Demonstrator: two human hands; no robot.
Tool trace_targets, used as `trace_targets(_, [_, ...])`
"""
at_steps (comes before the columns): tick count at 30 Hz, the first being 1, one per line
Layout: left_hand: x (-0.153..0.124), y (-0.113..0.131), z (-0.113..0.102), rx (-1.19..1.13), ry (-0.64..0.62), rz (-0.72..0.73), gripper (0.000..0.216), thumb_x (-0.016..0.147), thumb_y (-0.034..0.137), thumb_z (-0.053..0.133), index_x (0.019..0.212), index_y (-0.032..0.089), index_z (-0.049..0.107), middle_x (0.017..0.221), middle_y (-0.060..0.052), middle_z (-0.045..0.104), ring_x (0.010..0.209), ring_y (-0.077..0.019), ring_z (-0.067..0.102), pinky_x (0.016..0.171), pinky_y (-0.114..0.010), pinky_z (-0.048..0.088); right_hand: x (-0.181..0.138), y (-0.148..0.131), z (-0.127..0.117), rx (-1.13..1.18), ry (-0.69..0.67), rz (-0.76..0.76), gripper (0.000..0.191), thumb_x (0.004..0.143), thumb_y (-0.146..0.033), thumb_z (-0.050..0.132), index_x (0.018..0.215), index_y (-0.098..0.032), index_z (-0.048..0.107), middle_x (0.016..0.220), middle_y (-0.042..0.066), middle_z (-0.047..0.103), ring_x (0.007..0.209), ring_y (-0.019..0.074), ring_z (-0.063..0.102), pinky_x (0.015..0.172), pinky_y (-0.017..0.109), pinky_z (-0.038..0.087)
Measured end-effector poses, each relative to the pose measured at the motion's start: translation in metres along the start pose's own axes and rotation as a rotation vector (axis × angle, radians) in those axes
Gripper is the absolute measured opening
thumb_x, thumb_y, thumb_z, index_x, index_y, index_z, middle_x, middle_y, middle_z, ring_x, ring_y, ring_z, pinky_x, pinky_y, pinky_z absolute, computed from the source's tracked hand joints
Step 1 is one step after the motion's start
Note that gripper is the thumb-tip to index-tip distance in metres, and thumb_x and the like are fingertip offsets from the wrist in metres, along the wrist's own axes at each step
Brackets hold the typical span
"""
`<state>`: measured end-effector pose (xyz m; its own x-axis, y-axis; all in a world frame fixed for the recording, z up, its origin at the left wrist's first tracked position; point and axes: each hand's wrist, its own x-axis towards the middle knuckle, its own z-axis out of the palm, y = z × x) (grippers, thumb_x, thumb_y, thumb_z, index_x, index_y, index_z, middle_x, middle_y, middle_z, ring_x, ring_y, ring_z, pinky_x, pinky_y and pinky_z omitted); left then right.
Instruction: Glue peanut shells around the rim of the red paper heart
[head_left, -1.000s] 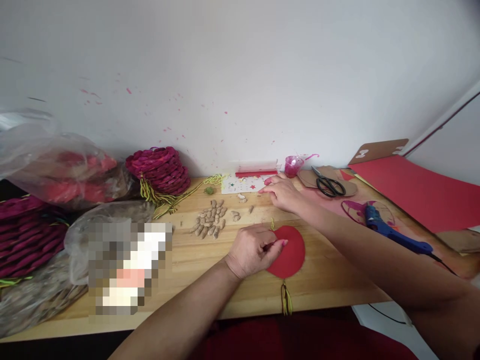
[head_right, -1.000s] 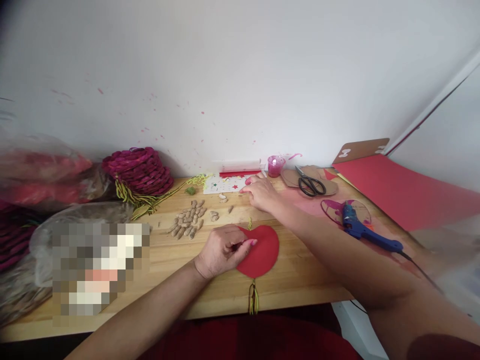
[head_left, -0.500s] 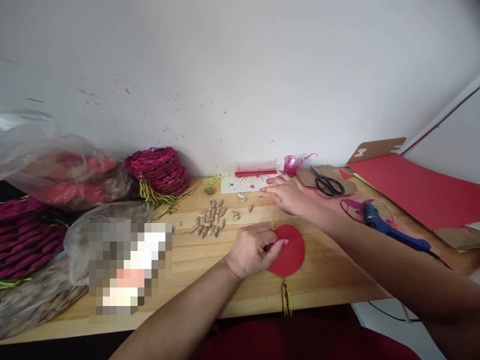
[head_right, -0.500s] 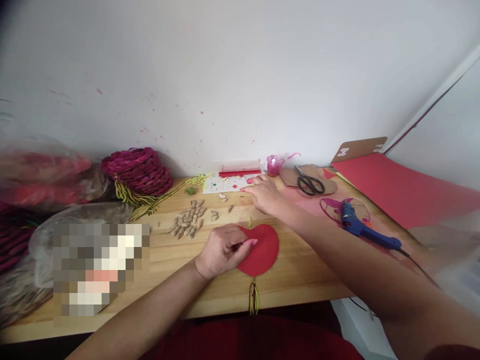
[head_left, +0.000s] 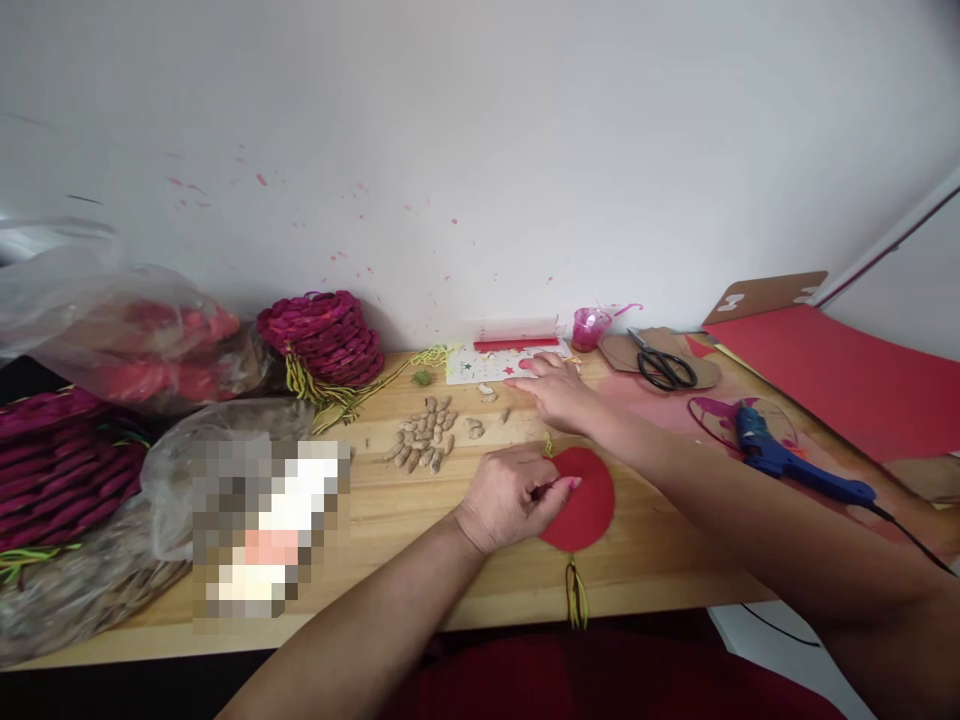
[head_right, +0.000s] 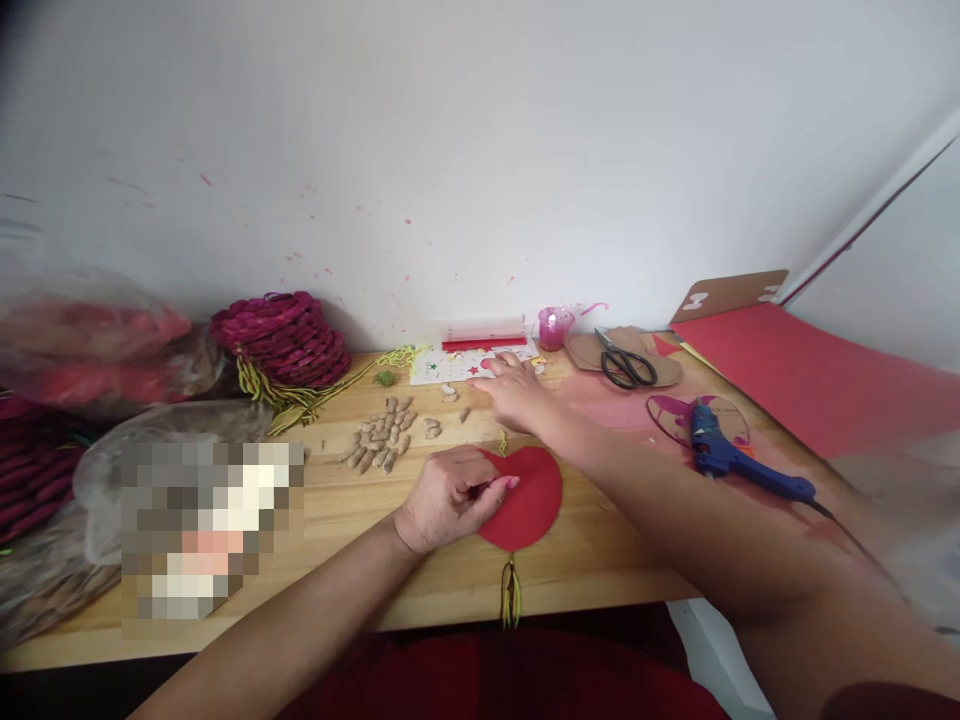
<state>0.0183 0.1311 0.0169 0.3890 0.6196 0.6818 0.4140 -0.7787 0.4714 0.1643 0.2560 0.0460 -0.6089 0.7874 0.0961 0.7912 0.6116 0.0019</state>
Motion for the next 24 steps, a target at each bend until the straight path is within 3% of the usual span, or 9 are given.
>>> trace_targets(6, [0.001, 0.001, -0.001, 0.022, -0.008, 0.021, 0.039, 0.096, 0.030, 0.057, 0.059, 0.018, 0.055, 0.055, 0.000, 0.058, 0.054, -0.0115, 0.052, 0.054, -0.026, 0.041, 0.018, -0.017, 0.003, 0.004, -0.018, -0.068, 0.059, 0.092, -0.012, 0.047, 0.146, -0.037, 0.056, 0.158, 0.013, 0.042, 0.136, 0.0391, 0.038, 0.103, 0.058, 0.033])
trace_targets(13, [0.001, 0.000, -0.001, 0.030, -0.021, 0.008, 0.039, 0.096, 0.030, 0.056, 0.059, 0.019, 0.054, 0.055, 0.000, 0.057, 0.054, -0.0116, 0.053, 0.052, -0.025, 0.040, 0.023, -0.011, -0.001, -0.006, -0.019, -0.100, 0.047, 0.095, -0.022, 0.053, 0.137, -0.039, 0.064, 0.156, 0.010, 0.046, 0.138, 0.0388, 0.034, 0.101, 0.054, 0.035])
trace_targets(18, [0.001, -0.001, 0.000, 0.014, -0.011, 0.012, 0.039, 0.096, 0.031, 0.057, 0.059, 0.019, 0.054, 0.054, 0.001, 0.056, 0.054, -0.0115, 0.052, 0.054, -0.025, 0.041, 0.006, 0.003, -0.006, -0.019, -0.008, -0.037, 0.044, 0.092, -0.014, 0.053, 0.126, -0.033, 0.073, 0.154, 0.010, 0.049, 0.140, 0.0393, 0.034, 0.106, 0.058, 0.028])
trace_targets(21, [0.002, 0.000, 0.000, 0.022, -0.018, 0.019, 0.040, 0.096, 0.030, 0.056, 0.058, 0.019, 0.054, 0.054, 0.001, 0.056, 0.053, -0.0115, 0.051, 0.055, -0.026, 0.041, -0.008, 0.004, -0.015, -0.005, 0.055, -0.001, 0.035, 0.090, -0.013, 0.054, 0.113, -0.023, 0.079, 0.140, 0.014, 0.062, 0.135, 0.0385, 0.040, 0.106, 0.056, 0.029])
trace_targets(24, [0.002, 0.001, -0.001, 0.020, -0.013, 0.002, 0.041, 0.097, 0.033, 0.056, 0.058, 0.019, 0.056, 0.054, 0.000, 0.056, 0.054, -0.0115, 0.052, 0.055, -0.026, 0.041, -0.026, 0.002, -0.026, 0.043, 0.121, 0.015, 0.023, 0.092, -0.023, 0.057, 0.092, -0.017, 0.079, 0.104, 0.015, 0.075, 0.112, 0.0323, 0.057, 0.097, 0.046, 0.038])
